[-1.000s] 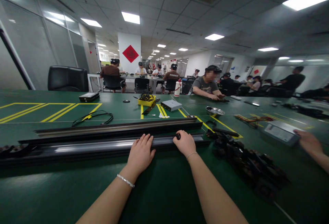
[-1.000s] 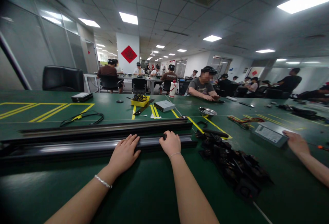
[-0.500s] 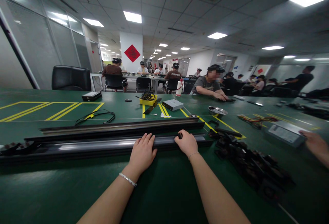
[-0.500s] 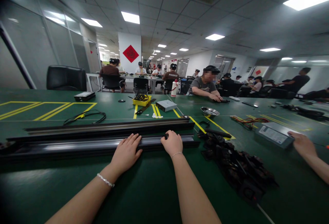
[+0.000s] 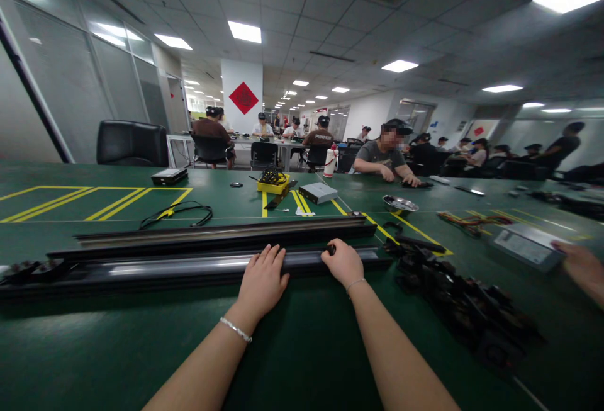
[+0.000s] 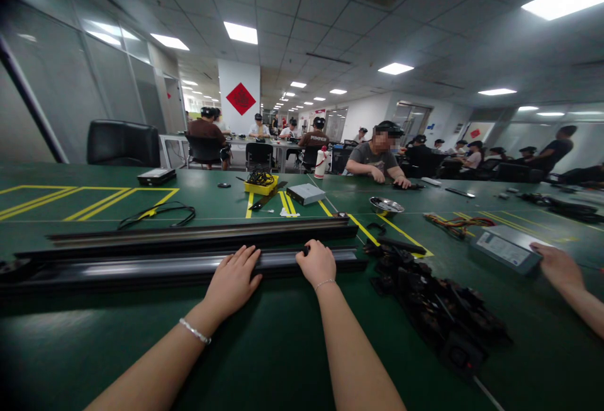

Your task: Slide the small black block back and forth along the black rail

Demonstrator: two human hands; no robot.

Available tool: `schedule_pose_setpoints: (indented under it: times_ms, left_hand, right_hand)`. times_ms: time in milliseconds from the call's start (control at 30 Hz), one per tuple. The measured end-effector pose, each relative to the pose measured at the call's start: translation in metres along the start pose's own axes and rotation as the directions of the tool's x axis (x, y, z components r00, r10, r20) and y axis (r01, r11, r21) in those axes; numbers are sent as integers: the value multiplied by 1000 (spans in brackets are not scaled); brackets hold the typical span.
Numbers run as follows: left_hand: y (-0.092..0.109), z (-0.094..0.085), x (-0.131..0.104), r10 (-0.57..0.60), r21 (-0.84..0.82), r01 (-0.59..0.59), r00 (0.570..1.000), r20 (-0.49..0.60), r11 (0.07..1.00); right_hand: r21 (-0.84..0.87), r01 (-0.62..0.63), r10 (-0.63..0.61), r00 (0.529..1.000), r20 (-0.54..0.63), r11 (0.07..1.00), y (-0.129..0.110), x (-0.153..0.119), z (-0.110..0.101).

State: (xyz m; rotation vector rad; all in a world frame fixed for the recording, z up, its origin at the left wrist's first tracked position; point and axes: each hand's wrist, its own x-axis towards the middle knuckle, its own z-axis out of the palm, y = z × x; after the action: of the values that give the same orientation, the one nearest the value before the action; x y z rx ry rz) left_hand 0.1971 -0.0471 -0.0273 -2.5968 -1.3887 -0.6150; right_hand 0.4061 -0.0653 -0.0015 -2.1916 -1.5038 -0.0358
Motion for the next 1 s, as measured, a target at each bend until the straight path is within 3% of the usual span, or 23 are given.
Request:
schedule_pose_setpoints:
  times_ms: [1000]
  left_hand:
    - [-1, 1, 0, 5, 19, -5, 1000, -5, 1000]
  right_hand:
    - [10, -97, 96, 994, 52, 995, -2, 2, 0]
